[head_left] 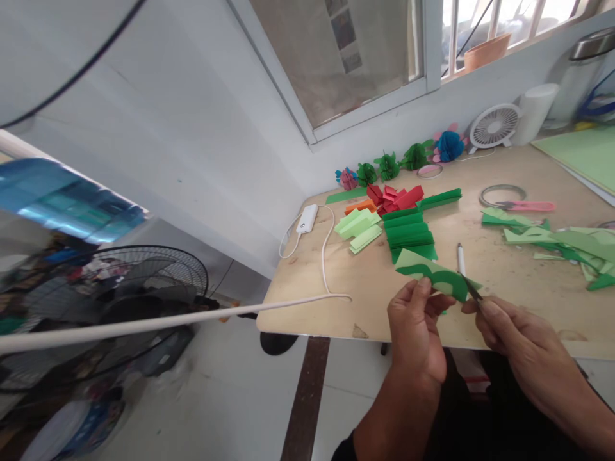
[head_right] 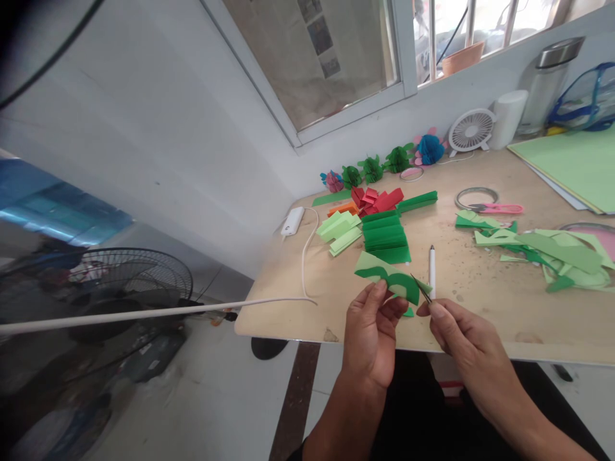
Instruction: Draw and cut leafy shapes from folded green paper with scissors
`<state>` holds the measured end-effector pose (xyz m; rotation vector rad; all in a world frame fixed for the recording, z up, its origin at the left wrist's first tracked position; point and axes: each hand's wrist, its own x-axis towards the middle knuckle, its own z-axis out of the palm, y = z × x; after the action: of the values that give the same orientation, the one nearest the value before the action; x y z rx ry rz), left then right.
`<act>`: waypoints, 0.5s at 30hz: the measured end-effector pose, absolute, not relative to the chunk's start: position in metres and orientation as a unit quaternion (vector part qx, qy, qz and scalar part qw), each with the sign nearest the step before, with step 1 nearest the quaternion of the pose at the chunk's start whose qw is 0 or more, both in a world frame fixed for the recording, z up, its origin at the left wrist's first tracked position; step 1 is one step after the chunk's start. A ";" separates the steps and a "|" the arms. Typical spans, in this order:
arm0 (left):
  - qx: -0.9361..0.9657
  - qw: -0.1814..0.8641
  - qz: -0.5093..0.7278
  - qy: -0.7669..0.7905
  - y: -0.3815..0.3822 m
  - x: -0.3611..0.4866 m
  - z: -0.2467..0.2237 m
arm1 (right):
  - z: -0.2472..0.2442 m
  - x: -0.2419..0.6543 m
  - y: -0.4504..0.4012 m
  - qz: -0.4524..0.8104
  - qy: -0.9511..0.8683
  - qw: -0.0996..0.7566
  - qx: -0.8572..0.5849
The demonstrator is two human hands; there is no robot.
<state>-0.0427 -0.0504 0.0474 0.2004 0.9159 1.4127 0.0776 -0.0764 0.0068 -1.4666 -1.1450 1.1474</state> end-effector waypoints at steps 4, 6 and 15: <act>0.089 0.664 0.621 0.407 -0.050 -0.044 0.045 | 0.008 0.078 -0.077 0.466 -0.476 0.450 -0.595; 0.089 0.665 0.618 0.410 -0.050 -0.044 0.044 | 0.008 0.080 -0.077 0.462 -0.480 0.447 -0.597; 0.111 0.659 0.612 0.423 -0.048 -0.047 0.048 | 0.001 0.083 -0.078 0.458 -0.484 0.445 -0.598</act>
<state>-0.0466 -0.0477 0.0476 0.2505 0.9580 1.3855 0.0834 -0.0776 0.0009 -1.4824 -1.1985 1.1346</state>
